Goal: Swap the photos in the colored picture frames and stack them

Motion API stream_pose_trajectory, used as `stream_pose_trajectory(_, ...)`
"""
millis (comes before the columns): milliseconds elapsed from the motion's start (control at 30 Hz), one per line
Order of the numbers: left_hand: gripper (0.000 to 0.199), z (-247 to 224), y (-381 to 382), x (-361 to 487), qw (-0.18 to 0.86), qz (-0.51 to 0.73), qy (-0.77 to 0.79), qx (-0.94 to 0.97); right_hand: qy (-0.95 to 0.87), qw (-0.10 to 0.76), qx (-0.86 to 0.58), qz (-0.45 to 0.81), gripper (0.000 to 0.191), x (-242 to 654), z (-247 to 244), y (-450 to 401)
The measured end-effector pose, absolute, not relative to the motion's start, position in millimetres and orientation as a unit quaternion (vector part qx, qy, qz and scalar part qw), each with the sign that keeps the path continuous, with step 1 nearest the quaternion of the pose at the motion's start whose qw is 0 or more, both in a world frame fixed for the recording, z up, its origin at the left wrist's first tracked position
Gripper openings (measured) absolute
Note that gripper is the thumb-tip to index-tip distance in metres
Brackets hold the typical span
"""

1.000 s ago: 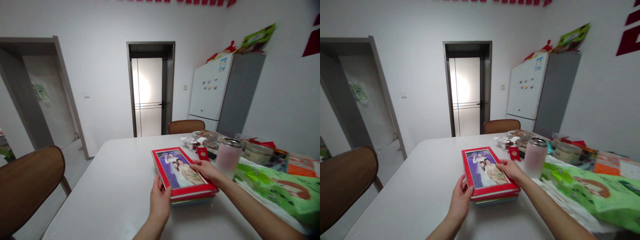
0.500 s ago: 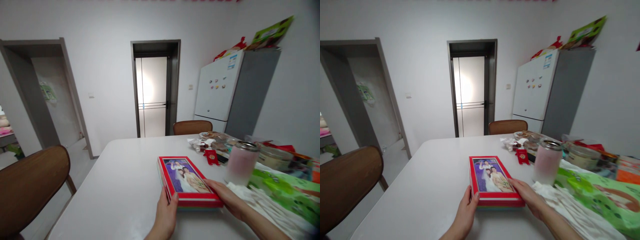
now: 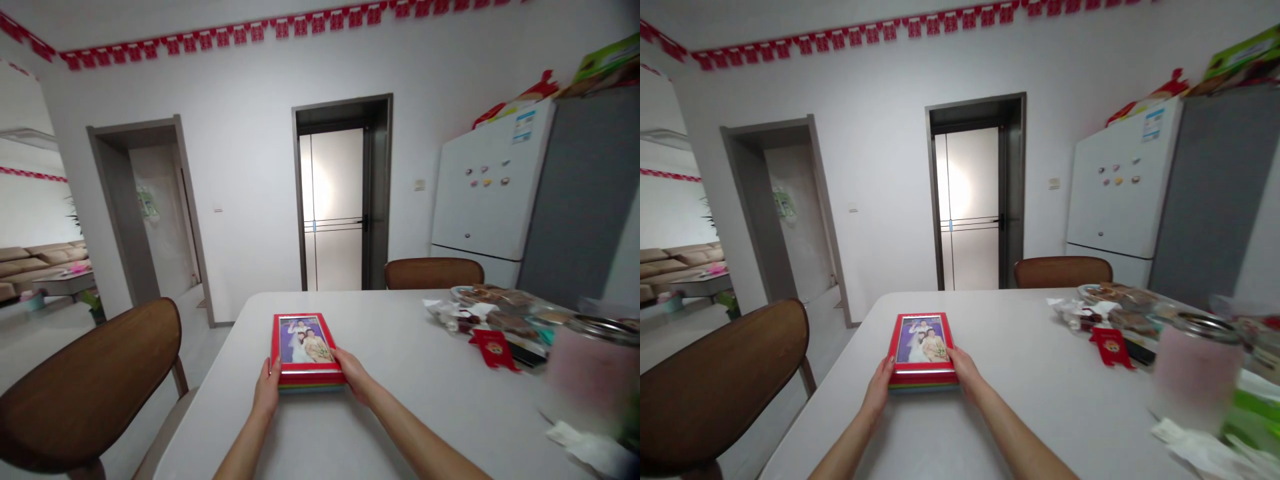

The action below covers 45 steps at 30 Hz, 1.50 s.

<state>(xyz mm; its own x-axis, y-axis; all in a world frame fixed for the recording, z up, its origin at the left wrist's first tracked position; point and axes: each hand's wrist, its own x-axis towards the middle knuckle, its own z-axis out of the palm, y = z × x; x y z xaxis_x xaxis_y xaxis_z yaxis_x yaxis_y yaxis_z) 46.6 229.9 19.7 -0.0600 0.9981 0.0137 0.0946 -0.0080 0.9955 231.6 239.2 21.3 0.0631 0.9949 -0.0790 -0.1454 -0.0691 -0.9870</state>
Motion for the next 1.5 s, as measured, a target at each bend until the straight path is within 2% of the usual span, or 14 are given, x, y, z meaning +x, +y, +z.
stream_pose_trajectory(200,0.026,20,234,32,0.440,0.567,0.520,0.463,-0.440,0.555,-0.541,0.454,0.043,235,28,246)
stream_pose_trajectory(300,0.027,37,228,31,0.421,0.607,0.508,0.443,-0.434,0.590,-0.563,0.384,0.057,236,41,232)
stream_pose_trajectory(400,0.046,73,209,44,0.422,0.635,0.456,0.458,-0.469,0.619,-0.516,0.361,0.068,217,68,203)
stream_pose_trajectory(500,0.063,113,179,68,0.454,0.632,0.379,0.501,-0.534,0.650,-0.310,0.444,0.073,192,101,168)
stream_pose_trajectory(633,0.075,142,143,89,0.565,0.612,0.186,0.521,-0.498,0.661,-0.203,0.522,0.073,181,126,135)
stream_pose_trajectory(833,0.080,136,131,90,0.612,0.606,0.161,0.482,-0.498,0.654,-0.211,0.529,0.075,186,118,129)
stream_pose_trajectory(900,0.070,131,135,89,0.621,0.609,0.192,0.455,-0.472,0.663,-0.218,0.539,0.060,185,113,133)
stream_pose_trajectory(967,0.041,126,140,88,0.635,0.599,0.230,0.430,-0.430,0.670,-0.243,0.554,0.028,184,110,139)
stream_pose_trajectory(1000,0.033,122,142,87,0.646,0.585,0.247,0.422,-0.411,0.668,-0.262,0.563,0.023,183,109,141)
stream_pose_trajectory(1100,0.056,112,149,83,0.683,0.528,0.283,0.418,-0.386,0.622,-0.316,0.603,0.049,179,105,147)
stream_pose_trajectory(1233,0.066,104,152,79,0.707,0.481,0.315,0.411,-0.403,0.562,-0.359,0.627,0.056,173,99,149)
stream_pose_trajectory(1300,0.067,103,154,78,0.709,0.476,0.327,0.405,-0.467,0.543,-0.407,0.567,0.056,170,94,152)
stream_pose_trajectory(1433,0.064,95,158,74,0.702,0.485,0.356,0.382,-0.642,0.466,-0.543,0.275,0.050,174,82,171)
stream_pose_trajectory(1500,0.060,83,162,70,0.693,0.495,0.379,0.362,-0.668,0.443,-0.565,0.193,0.038,180,74,184)
